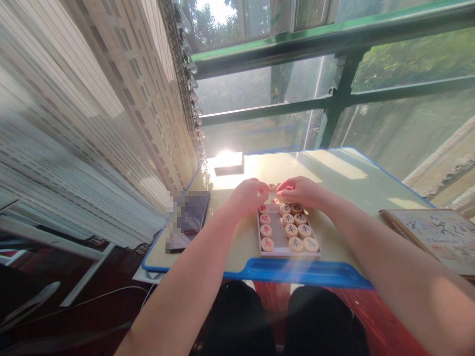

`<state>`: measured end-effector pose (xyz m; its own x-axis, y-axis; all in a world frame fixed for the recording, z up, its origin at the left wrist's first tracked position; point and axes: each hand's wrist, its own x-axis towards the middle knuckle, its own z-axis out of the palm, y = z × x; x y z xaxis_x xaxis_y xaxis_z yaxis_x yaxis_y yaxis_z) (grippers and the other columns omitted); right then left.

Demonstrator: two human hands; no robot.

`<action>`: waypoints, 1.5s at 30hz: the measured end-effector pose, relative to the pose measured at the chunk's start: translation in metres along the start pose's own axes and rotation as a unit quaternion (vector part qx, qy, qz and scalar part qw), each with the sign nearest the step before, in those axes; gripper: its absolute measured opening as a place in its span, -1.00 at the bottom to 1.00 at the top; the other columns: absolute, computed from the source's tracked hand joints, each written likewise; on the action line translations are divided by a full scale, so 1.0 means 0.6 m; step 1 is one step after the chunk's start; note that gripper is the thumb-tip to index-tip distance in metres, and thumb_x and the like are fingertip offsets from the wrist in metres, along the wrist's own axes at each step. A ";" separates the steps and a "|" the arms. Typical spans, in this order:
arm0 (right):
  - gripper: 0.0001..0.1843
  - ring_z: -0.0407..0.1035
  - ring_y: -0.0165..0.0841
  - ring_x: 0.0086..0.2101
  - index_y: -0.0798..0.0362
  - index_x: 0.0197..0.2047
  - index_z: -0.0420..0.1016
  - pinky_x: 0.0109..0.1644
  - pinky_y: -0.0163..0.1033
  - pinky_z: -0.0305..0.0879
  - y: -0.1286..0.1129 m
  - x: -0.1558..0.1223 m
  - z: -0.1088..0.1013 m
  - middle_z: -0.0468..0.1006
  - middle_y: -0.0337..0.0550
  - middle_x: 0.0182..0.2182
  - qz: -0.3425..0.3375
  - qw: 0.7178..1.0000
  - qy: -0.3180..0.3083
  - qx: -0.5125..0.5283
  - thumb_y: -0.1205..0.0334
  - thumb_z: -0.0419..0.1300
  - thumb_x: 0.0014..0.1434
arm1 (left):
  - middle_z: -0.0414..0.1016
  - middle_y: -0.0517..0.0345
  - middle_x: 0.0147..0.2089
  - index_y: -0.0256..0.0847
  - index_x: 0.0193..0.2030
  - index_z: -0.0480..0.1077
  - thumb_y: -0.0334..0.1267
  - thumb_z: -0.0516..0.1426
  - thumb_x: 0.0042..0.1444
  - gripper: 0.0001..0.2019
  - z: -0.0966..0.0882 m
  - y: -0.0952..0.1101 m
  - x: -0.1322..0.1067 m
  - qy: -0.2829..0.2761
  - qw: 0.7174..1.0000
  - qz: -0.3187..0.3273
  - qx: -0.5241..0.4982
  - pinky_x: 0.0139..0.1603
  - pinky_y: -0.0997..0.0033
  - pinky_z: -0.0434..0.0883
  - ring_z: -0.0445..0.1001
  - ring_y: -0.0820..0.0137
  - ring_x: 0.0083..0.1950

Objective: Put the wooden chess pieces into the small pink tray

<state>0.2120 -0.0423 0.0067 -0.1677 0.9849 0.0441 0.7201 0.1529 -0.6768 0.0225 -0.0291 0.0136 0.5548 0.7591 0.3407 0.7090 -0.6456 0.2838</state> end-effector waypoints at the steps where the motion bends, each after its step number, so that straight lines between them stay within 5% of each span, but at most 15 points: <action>1: -0.72 0.37 -0.35 -0.37 0.03 -0.31 0.61 -0.35 -0.31 0.23 -0.001 0.000 -0.001 0.56 -0.20 -0.41 -0.006 1.000 -0.004 0.005 0.14 0.15 -0.06 | 0.50 0.13 -0.33 -0.17 -0.26 0.55 -0.31 0.02 0.08 -0.74 -0.001 0.001 0.000 -0.003 1.000 0.003 -0.015 -0.24 0.43 0.37 0.42 0.42 -0.33; 8: -0.74 0.37 -0.31 -0.30 -0.01 -0.39 0.64 -0.23 -0.27 0.24 -0.008 -0.002 -0.005 0.53 -0.17 -0.34 -0.051 0.997 -0.026 -0.043 0.10 0.14 -0.01 | 0.52 0.18 -0.29 -0.11 -0.34 0.59 -0.38 -0.01 0.00 -0.68 -0.001 0.001 0.000 -0.076 0.994 0.016 -0.076 -0.16 0.45 0.37 0.43 0.44 -0.28; 17: -0.68 0.38 -0.28 -0.24 -0.02 -0.25 0.64 -0.19 -0.28 0.25 0.004 0.004 -0.007 0.58 -0.13 -0.27 -0.066 0.996 -0.009 -0.051 0.05 0.12 0.06 | 0.58 0.17 -0.29 -0.16 -0.31 0.59 -0.28 -0.01 0.05 -0.69 0.002 -0.001 0.004 -0.092 0.993 -0.022 -0.075 -0.16 0.44 0.38 0.46 0.39 -0.25; 33: -0.66 0.39 -0.31 -0.33 0.02 -0.40 0.62 -0.31 -0.31 0.23 0.015 0.006 -0.001 0.57 -0.18 -0.40 -0.059 0.995 -0.040 -0.067 0.01 0.10 0.05 | 0.58 0.17 -0.31 -0.19 -0.35 0.56 -0.30 -0.08 0.08 -0.64 -0.006 0.009 -0.002 -0.056 0.994 -0.057 -0.071 -0.14 0.43 0.37 0.46 0.39 -0.25; 39: -0.72 0.41 -0.32 -0.36 0.05 -0.43 0.61 -0.31 -0.32 0.27 0.005 0.002 -0.003 0.59 -0.16 -0.40 -0.053 0.997 -0.029 -0.050 0.10 0.12 0.01 | 0.59 0.12 -0.30 -0.20 -0.33 0.57 -0.28 0.06 -0.01 -0.76 -0.001 -0.001 0.012 -0.013 0.997 -0.063 -0.036 -0.18 0.40 0.38 0.45 0.38 -0.28; 45: -0.73 0.44 -0.29 -0.26 0.03 -0.29 0.64 -0.24 -0.32 0.31 0.001 0.001 -0.005 0.61 -0.14 -0.29 -0.039 0.998 -0.033 -0.033 0.17 0.15 -0.01 | 0.58 0.16 -0.29 -0.11 -0.24 0.58 -0.17 0.14 -0.04 -0.75 -0.005 -0.020 0.017 -0.095 0.991 -0.066 -0.060 -0.25 0.43 0.37 0.44 0.40 -0.32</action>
<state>0.2144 -0.0414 0.0083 -0.2680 0.9624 0.0444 0.7459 0.2364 -0.6227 0.0184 -0.0140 0.0166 0.5402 0.8326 0.1222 0.7302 -0.5359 0.4238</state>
